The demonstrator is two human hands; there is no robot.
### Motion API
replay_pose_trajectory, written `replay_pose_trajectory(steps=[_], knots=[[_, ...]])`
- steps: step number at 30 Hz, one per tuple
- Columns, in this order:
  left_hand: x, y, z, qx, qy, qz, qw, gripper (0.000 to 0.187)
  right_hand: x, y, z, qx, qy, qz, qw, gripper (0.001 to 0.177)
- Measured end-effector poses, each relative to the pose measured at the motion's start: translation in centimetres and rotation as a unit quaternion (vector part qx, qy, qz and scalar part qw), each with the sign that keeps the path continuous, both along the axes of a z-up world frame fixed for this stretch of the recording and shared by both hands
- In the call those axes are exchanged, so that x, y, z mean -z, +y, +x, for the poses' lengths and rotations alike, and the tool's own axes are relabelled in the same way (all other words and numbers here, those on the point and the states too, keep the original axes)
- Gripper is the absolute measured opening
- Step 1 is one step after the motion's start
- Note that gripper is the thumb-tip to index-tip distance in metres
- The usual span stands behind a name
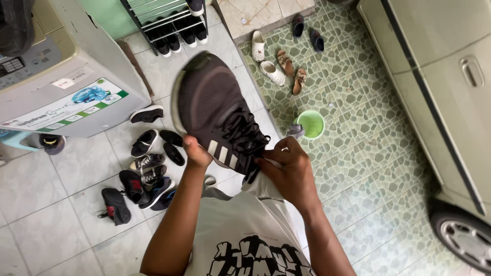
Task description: The person cleans a pair of sneakers using a white cloth. They wipe the exterior of a dark sneaker, place it on a shoe rack, then wipe a white sneaker, remove its insole, wipe the insole, and reinsert it. The person ties the laces and adjusts the shoe on a scooter seat.
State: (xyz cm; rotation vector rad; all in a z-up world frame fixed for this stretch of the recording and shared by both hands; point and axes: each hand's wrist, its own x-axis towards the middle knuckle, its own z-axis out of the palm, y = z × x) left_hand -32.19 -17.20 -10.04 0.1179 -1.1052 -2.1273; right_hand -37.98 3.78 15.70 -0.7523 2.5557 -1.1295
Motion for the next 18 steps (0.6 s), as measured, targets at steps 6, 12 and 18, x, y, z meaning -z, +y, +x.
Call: replay_pose_trajectory(steps=[6,12,18], knots=[[-3.5,3.7,-8.5,0.104,-0.008,0.068,0.992,0.085,-1.4,0.6,-8.3,-0.053,0.104,0.099,0.988,0.023],[-11.0,5.5,-14.1,0.008,-0.031,0.180,0.983,0.092,-4.4,6.8,-17.5,-0.257,0.089,-0.047,0.961,0.018],[-13.4,6.7,-17.0,-0.038,-0.096,0.197,0.975,0.091,-3.9,8.5,-22.3,-0.147,-0.134,0.015,0.980,0.024]])
